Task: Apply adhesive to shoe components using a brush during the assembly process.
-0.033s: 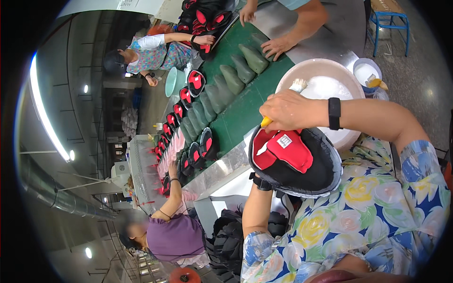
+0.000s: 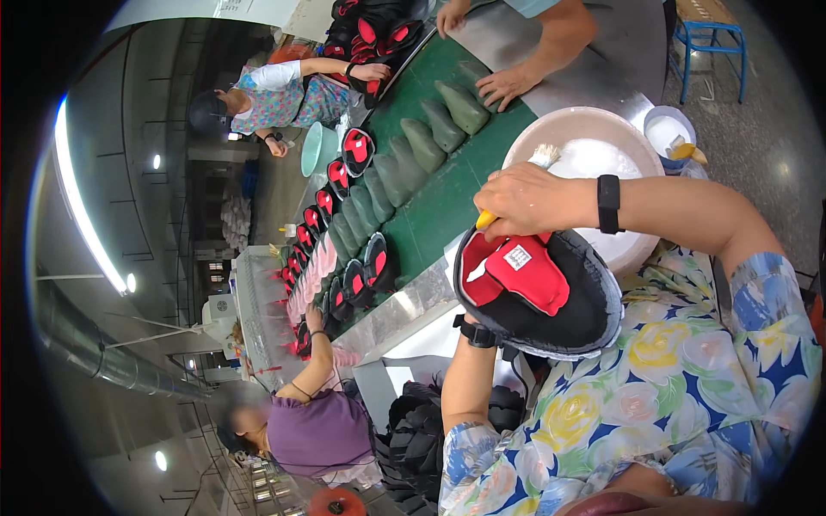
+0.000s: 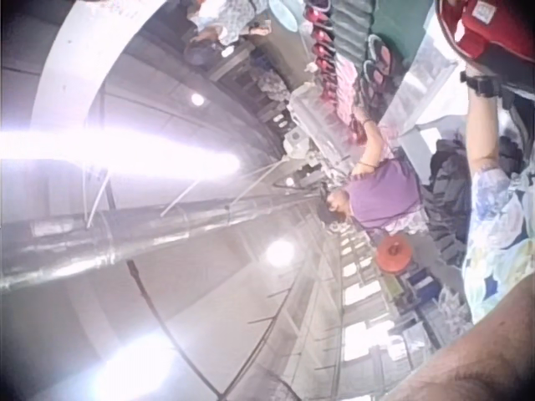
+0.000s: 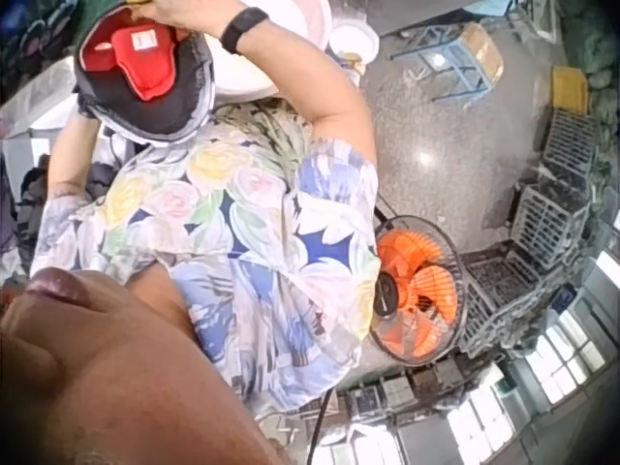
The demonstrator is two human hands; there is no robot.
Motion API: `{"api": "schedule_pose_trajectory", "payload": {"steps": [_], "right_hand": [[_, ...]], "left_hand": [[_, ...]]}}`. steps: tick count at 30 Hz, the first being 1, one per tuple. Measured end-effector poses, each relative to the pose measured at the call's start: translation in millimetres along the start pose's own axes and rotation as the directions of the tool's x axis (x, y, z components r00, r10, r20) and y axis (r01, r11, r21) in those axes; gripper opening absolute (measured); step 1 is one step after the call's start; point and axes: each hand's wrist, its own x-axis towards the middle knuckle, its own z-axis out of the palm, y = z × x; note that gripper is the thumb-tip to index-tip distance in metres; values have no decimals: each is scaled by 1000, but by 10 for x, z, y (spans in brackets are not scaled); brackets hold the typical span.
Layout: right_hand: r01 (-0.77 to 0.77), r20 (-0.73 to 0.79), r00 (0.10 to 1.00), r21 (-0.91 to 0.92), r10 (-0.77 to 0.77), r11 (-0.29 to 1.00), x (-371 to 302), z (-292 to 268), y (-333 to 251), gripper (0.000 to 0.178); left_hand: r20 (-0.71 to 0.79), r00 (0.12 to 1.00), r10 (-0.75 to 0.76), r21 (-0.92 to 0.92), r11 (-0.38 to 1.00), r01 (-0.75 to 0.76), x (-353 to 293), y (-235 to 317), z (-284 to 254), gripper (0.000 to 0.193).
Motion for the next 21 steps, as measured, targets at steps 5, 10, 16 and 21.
{"api": "schedule_pose_trajectory", "payload": {"steps": [5, 10, 16, 21], "right_hand": [[-12, 137, 991, 65, 3, 998, -32, 95, 141, 19], [2, 37, 999, 37, -3, 999, -53, -81, 81, 27], [69, 26, 997, -33, -68, 997, 89, -12, -65, 35], [-14, 143, 990, 145, -7, 989, 21, -81, 121, 19]], "left_hand": [[7, 1000, 0, 5, 1000, 0, 104, -9, -44, 44], [4, 1000, 9, 11, 1000, -9, 118, -49, -50, 43], [18, 1000, -9, 29, 1000, 9, 312, 46, 19, 42], [38, 998, -40, 42, 998, 39, 212, 31, 25, 42]]}}
